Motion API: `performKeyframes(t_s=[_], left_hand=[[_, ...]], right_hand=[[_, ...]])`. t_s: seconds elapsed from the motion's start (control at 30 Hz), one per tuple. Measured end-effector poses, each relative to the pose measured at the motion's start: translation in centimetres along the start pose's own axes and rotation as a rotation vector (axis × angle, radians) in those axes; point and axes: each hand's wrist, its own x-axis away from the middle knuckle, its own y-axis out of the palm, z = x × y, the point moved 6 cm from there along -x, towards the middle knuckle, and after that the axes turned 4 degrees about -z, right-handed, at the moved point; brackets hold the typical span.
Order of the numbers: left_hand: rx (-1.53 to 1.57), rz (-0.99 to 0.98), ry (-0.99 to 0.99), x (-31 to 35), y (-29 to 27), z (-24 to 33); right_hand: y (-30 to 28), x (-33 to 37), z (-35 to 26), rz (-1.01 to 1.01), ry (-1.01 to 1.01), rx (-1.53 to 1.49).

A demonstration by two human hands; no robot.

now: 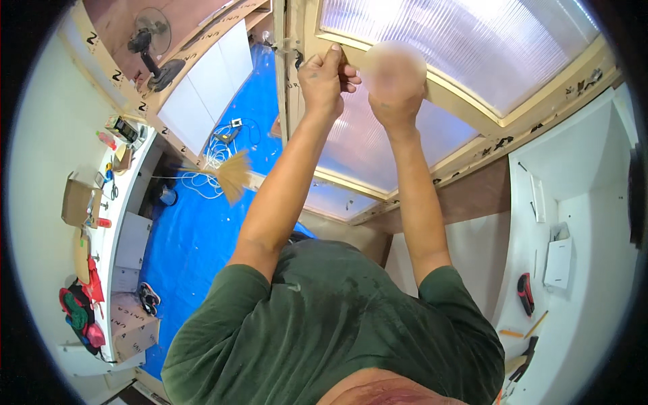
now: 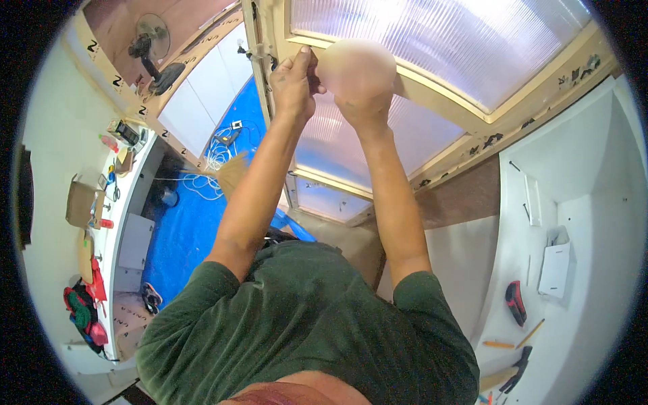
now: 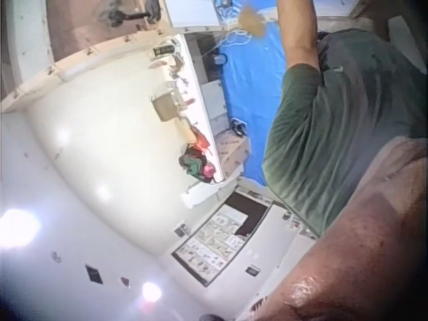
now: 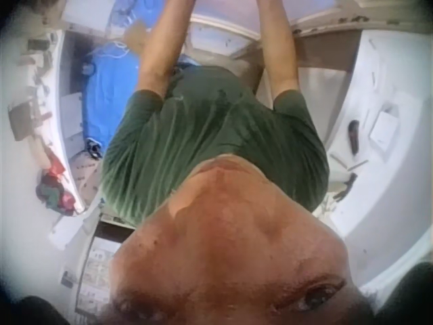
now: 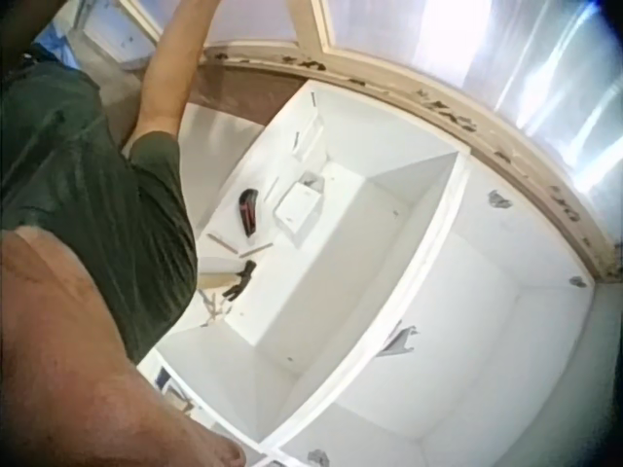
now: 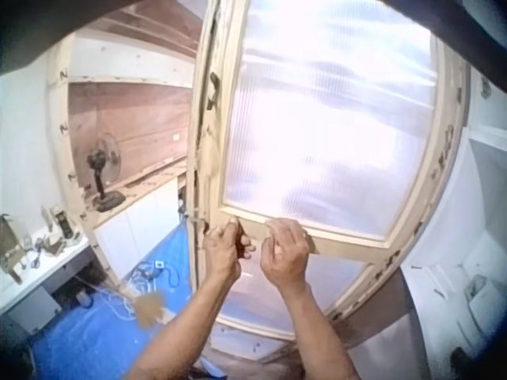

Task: The person cleans a translucent paneled door with a cloth, wiping the frame and the surface after having manipulated latches and the door frame by hand.

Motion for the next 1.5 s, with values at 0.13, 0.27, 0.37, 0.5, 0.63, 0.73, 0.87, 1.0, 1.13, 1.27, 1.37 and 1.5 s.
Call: performKeyframes(t_s=[0.13, 0.27, 0.37, 0.5, 0.63, 0.73, 0.87, 1.0, 1.13, 1.27, 1.37, 1.5], left_hand=[[-0.118, -0.070, -0.044, -0.7, -0.4, 0.8], [-0.182, -0.083, -0.027, -0.6, -0.9, 2.1], [-0.203, -0.046, 0.036, -1.1, -1.4, 2.6], [-0.216, -0.018, 0.078, -0.9, -1.6, 2.3], [-0.237, -0.038, 0.105, 0.0, 0.0, 1.5], [-0.311, -0.091, 0.081, -0.3, 0.0, 1.3], [-0.324, -0.083, 0.148, -0.3, -0.2, 2.0], [-0.377, 0.098, 0.352, 1.5, 0.7, 3.3], [-0.765, 0.130, 0.762, 2.9, 1.6, 2.2], [-1.101, 0.086, 0.911, 3.3, 1.5, 2.2], [-1.139, 0.080, 1.013, 3.3, 1.7, 2.4], [-1.119, 0.044, 1.044, 3.0, 1.3, 3.3]], right_hand=[[0.0, -0.3, -0.7, -0.003, -0.021, 0.053], [0.2, -0.4, -0.3, -0.010, -0.032, 0.087], [-0.1, -0.1, 0.0, -0.011, -0.011, 0.090], [0.1, -0.2, -0.3, -0.003, -0.014, 0.072], [0.1, -0.1, -0.6, 0.007, -0.030, 0.058], [0.2, -0.2, -0.4, -0.006, -0.027, 0.079], [0.1, 0.1, -0.2, -0.031, -0.013, 0.085], [-0.1, -0.2, -0.2, -0.016, -0.046, 0.106], [0.0, -0.2, -0.4, -0.005, -0.067, 0.090], [0.0, 0.3, -0.2, -0.035, -0.040, 0.061], [-0.1, -0.1, -0.6, -0.009, -0.074, 0.093], [0.2, -0.1, -0.7, -0.004, -0.056, 0.112]])
